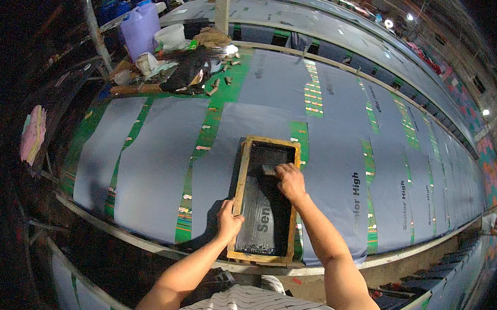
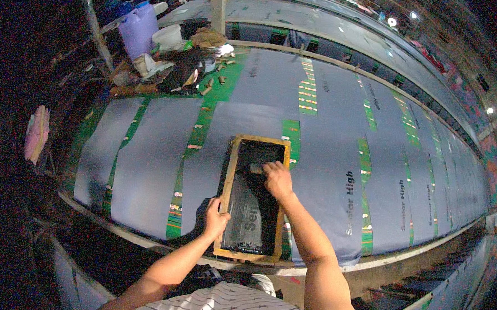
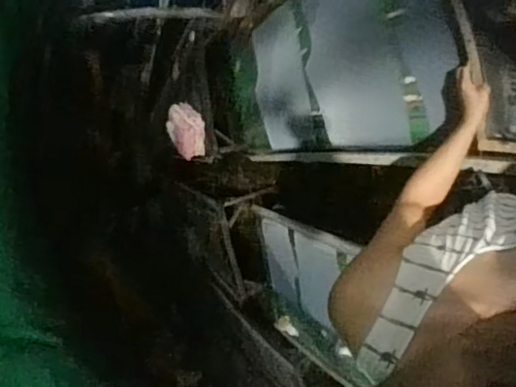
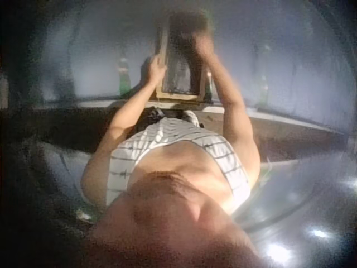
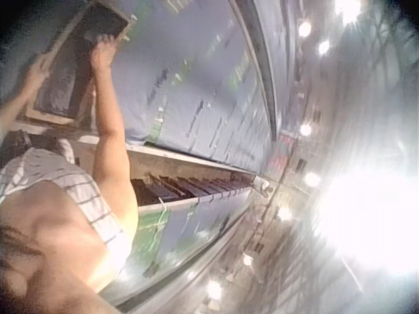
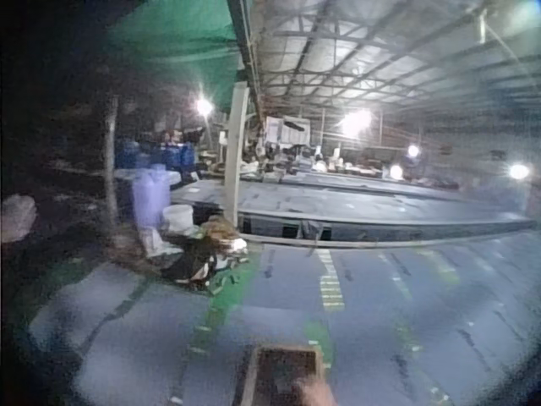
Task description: The person uses a squeegee to spread ink across a screen printing frame placed on a padded surface. They repeatedly pull the squeegee to distribute the ink evenly, then briefly walk to a nearby table to pick up a small container and return to the frame to continue spreading the ink.
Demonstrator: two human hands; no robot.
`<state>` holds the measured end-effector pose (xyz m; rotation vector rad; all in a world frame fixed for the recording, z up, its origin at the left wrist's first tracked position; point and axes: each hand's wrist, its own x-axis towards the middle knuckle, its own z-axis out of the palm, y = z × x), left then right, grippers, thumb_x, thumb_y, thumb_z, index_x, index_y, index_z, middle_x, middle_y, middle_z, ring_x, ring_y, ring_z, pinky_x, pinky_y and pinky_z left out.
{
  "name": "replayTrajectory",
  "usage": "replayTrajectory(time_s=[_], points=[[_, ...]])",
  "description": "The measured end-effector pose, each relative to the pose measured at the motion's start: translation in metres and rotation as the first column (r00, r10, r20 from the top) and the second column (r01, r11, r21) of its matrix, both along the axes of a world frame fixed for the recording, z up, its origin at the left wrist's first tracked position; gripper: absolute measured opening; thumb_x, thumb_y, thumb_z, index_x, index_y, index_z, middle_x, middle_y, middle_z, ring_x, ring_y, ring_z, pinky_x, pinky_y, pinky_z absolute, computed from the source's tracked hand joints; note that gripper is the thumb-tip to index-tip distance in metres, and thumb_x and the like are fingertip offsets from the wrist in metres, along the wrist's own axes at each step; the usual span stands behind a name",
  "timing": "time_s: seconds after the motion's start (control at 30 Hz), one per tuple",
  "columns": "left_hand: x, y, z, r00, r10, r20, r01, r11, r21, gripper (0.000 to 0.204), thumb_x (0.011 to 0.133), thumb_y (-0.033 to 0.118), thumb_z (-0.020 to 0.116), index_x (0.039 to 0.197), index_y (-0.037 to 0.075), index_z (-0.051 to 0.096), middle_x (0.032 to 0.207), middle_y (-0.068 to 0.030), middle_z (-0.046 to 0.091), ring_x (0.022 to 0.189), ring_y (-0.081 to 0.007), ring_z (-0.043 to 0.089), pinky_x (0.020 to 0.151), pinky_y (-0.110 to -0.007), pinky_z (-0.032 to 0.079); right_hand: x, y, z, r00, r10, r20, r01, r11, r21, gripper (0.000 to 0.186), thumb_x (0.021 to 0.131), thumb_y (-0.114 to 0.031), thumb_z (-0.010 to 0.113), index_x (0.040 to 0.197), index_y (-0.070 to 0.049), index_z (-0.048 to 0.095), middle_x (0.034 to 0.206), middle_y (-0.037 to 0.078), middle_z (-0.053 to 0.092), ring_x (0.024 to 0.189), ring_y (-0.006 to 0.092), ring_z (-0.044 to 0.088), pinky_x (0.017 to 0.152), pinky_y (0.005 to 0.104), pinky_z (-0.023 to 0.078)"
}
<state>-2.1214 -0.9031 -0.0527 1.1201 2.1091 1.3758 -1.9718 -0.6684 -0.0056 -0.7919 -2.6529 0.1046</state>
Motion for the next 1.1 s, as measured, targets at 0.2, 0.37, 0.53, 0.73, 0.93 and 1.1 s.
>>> replayTrajectory(time_s=[0.2,0.37,0.53,0.73,0.93,1.1], points=[[-0.001,0.001,-0.01,1.0,-0.011,0.024,0.011,1.0,-0.009,0.062,0.071,-0.003,0.07,0.132,-0.005,0.058,0.118,-0.0197,0.063,0.111,-0.038,0.065,0.091,-0.041,0.054,-0.029,0.059,-0.012,0.999,-0.004,-0.044,0.003,1.0,-0.022,0.028,0.078,-0.005,0.06,0.104,-0.007,0.071,0.109,0.013,0.071,0.108,0.0349,0.062,0.092,0.0458,0.053],[-0.002,0.002,-0.024,0.997,-0.005,0.072,0.002,0.999,0.037,0.061,0.072,-0.003,0.07,0.131,-0.005,0.058,0.119,-0.0197,0.063,0.11,-0.0389,0.065,0.092,-0.042,0.053,-0.036,0.08,0.021,0.991,-0.014,0.136,0.034,0.989,-0.143,0.016,0.084,-0.015,0.067,0.097,-0.007,0.073,0.098,0.019,0.072,0.099,0.0411,0.067,0.083,0.0522,0.055],[-0.004,0.002,-0.025,0.998,-0.002,0.058,0.0,0.999,0.033,0.06,0.071,-0.002,0.07,0.13,-0.004,0.059,0.119,-0.0199,0.063,0.112,-0.0394,0.064,0.093,-0.043,0.053,-0.026,0.081,0.036,0.998,0.037,0.044,-0.022,0.954,-0.3,0.019,0.081,-0.016,0.072,0.096,-0.005,0.069,0.103,0.02,0.07,0.099,0.0435,0.065,0.085,0.0512,0.053],[-0.001,0.002,-0.001,0.997,-0.003,0.076,0.005,1.0,-0.03,0.061,0.071,-0.001,0.071,0.13,-0.006,0.058,0.121,-0.0204,0.062,0.116,-0.0401,0.063,0.098,-0.043,0.051,-0.026,0.086,0.035,0.999,-0.025,-0.042,0.019,0.988,-0.154,0.018,0.081,-0.009,0.067,0.099,-0.005,0.069,0.105,0.017,0.07,0.103,0.0411,0.065,0.088,0.0498,0.053],[-0.002,0.001,-0.015,1.0,-0.001,-0.001,0.001,1.0,0.008,0.059,0.07,-0.001,0.071,0.128,-0.006,0.059,0.121,-0.0215,0.063,0.115,-0.0405,0.064,0.098,-0.044,0.051,-0.038,0.094,-0.005,0.991,-0.078,-0.108,0.068,0.993,-0.096,0.02,0.077,-0.004,0.063,0.096,-0.006,0.069,0.1,0.015,0.07,0.105,0.0382,0.064,0.087,0.0499,0.053],[-0.001,0.003,-0.017,0.998,0.001,0.056,-0.003,1.0,0.028,0.058,0.068,-0.002,0.071,0.125,-0.006,0.06,0.118,-0.0216,0.064,0.113,-0.0407,0.064,0.096,-0.044,0.052,-0.029,0.076,-0.009,0.997,-0.011,-0.077,0.007,0.998,-0.063,0.03,0.074,-0.005,0.063,0.102,-0.009,0.071,0.105,0.014,0.07,0.105,0.0372,0.064,0.089,0.0487,0.054]])
